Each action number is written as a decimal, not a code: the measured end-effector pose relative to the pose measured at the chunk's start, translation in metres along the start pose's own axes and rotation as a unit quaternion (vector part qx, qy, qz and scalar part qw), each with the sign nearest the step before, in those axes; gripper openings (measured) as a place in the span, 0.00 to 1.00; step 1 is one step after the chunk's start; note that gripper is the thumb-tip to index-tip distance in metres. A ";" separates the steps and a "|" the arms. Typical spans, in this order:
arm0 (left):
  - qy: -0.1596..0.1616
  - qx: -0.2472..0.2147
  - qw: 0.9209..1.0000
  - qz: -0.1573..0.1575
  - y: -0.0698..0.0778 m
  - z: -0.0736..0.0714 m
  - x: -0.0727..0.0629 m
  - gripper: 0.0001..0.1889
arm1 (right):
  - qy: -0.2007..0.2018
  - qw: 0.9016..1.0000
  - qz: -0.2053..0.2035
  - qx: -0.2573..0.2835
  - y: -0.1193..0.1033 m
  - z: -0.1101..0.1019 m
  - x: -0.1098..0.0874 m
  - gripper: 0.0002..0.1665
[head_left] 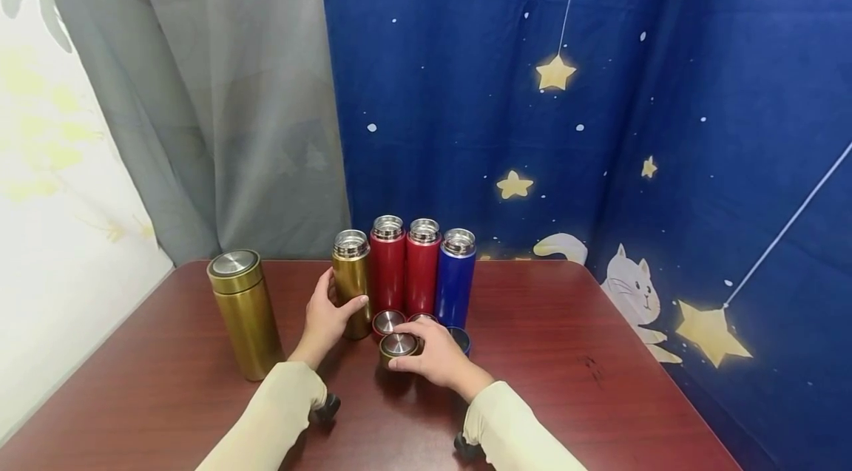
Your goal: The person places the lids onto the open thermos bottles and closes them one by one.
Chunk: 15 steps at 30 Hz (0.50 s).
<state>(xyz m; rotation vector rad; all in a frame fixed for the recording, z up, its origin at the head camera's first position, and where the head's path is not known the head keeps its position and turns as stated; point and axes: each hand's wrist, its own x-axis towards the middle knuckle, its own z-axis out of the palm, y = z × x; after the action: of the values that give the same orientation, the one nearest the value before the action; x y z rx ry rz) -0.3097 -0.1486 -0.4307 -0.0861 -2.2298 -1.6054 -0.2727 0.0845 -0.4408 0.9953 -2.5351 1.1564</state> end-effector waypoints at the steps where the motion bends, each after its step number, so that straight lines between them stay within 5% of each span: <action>1: 0.002 -0.001 1.000 0.000 0.000 0.000 0.000 0.44 | 0.002 1.000 -0.001 0.002 0.000 -0.001 0.000 0.32; 15: 0.006 -0.008 1.000 -0.004 0.005 -0.005 -0.010 0.44 | 0.053 0.998 0.022 0.017 0.003 -0.006 -0.002 0.29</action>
<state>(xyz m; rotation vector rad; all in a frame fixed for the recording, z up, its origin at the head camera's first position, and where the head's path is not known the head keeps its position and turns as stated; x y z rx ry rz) -0.2975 -0.1495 -0.4284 -0.0724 -2.2115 -1.6237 -0.2736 0.0910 -0.4393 0.8642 -2.4744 1.2341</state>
